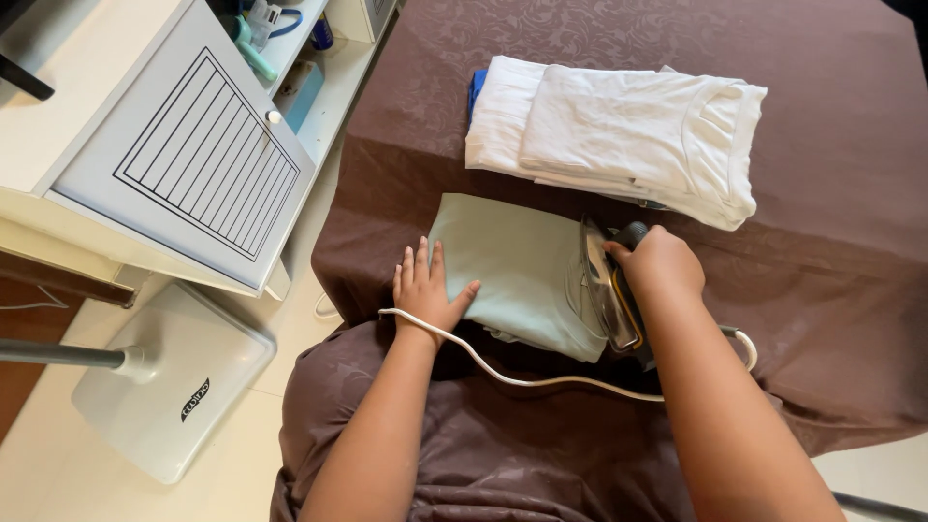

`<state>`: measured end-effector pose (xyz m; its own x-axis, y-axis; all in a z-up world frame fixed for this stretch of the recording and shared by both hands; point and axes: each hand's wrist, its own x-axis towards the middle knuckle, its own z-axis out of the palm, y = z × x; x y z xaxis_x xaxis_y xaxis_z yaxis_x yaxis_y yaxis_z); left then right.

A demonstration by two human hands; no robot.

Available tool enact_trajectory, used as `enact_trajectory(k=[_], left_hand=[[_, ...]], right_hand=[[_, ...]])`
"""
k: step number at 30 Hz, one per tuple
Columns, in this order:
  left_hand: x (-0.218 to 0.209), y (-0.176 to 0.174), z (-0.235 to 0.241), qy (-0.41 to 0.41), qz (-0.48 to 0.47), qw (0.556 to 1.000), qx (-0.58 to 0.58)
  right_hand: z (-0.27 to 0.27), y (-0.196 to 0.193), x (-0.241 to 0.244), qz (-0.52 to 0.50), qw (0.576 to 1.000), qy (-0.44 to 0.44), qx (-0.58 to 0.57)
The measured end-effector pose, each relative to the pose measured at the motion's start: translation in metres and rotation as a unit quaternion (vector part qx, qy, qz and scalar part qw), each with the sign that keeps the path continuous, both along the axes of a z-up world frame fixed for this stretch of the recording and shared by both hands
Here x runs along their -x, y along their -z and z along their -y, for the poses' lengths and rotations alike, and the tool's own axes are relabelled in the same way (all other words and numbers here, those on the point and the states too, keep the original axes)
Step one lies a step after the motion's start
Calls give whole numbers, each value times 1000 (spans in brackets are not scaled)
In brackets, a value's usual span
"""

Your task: The person irons a light green shirt on their lap using a handheld iron. They smooth the fabric with their left hand while moving the iron with their right. After finishing, they fold the shirt and place it on a stack of white clothes before picking up a folded beige cloth to iron.

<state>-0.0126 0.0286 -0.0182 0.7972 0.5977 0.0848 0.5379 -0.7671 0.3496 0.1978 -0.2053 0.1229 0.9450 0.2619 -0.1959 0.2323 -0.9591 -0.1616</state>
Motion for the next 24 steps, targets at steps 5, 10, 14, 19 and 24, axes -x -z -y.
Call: enact_trajectory(k=[5, 10, 14, 19, 24], left_hand=[[6, 3, 0, 14, 11, 1000, 17], [9, 12, -7, 26, 16, 999, 22], [9, 13, -8, 26, 31, 999, 33], [8, 16, -8, 23, 45, 998, 33], [5, 22, -3, -26, 101, 994, -8]], right_hand=[[3, -15, 5, -13, 1000, 16, -9], [7, -30, 17, -34, 999, 27, -12], [14, -30, 19, -27, 999, 42, 3], [32, -19, 13, -23, 998, 50, 29], [48, -31, 20, -26, 997, 56, 40]])
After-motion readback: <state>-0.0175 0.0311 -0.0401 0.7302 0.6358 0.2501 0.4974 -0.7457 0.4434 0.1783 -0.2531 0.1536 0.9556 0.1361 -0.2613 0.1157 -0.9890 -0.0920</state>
